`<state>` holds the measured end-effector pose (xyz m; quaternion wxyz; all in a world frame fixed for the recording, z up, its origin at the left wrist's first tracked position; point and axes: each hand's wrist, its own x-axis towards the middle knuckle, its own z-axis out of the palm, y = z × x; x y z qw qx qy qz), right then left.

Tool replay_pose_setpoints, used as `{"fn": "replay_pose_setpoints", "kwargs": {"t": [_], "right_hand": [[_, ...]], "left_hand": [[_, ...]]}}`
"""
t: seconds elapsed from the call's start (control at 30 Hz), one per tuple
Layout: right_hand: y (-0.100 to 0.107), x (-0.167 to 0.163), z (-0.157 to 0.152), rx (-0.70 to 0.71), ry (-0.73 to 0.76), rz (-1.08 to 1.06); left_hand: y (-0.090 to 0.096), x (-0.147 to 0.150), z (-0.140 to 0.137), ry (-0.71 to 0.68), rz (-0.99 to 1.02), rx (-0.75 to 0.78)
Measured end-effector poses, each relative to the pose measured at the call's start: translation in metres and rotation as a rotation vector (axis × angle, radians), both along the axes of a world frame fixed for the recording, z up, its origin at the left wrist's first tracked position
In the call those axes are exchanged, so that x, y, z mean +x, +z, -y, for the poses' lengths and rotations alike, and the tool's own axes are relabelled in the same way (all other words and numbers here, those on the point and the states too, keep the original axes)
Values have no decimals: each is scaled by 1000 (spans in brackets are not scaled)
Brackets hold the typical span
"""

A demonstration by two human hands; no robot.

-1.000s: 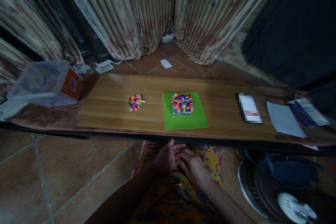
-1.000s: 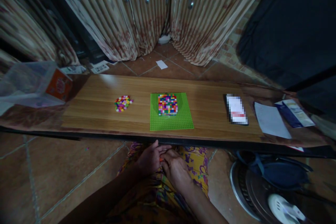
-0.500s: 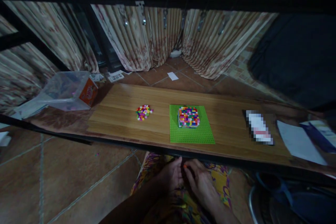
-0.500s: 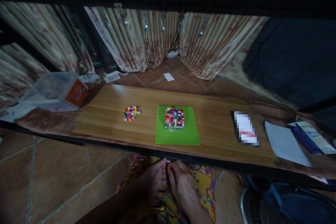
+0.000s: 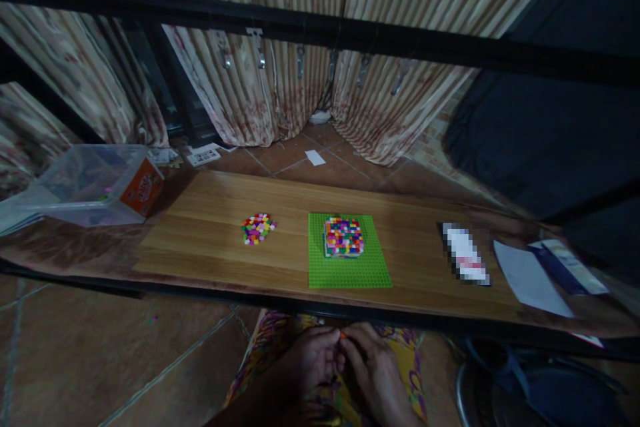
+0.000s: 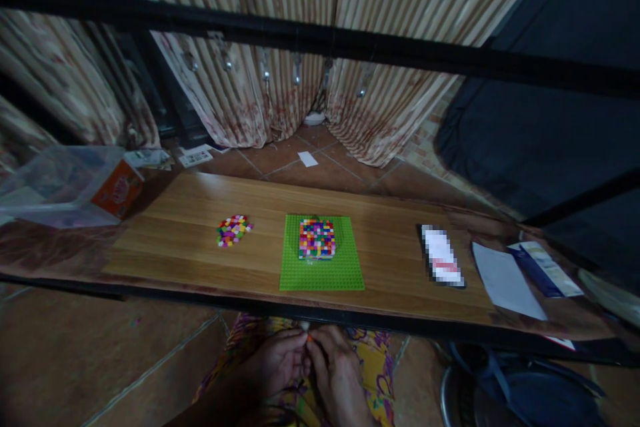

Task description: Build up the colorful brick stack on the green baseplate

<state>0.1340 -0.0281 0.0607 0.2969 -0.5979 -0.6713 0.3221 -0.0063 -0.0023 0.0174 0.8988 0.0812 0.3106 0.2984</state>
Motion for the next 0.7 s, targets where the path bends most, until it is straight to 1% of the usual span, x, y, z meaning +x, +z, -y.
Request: {"fn": "replay_pose_setpoints", "kwargs": {"t": [0.1,0.2,0.3,0.43,0.5,0.57,0.7], "right_hand": [[1,1,-3,34,3,6],[9,7,-17,103,-24,36],[26,19,-48,191,-98,55],[47,32,-99,305,-189,89],[52,35,-120,328,-199,108],[53,37,-133,337,-183,137],[53,38,-144,336,-137,186]], "left_hand": [[4,0,-1,5,-14,-4],[6,-2,-3,-46,-33,-20],[6,-3,-4,-85,-69,-34],[6,-4,-5,-68,-96,-31],[6,-4,-4,-66,-102,-30],[6,-4,-4,-66,-100,-32],[6,-4,-4,-59,-95,-47]]}}
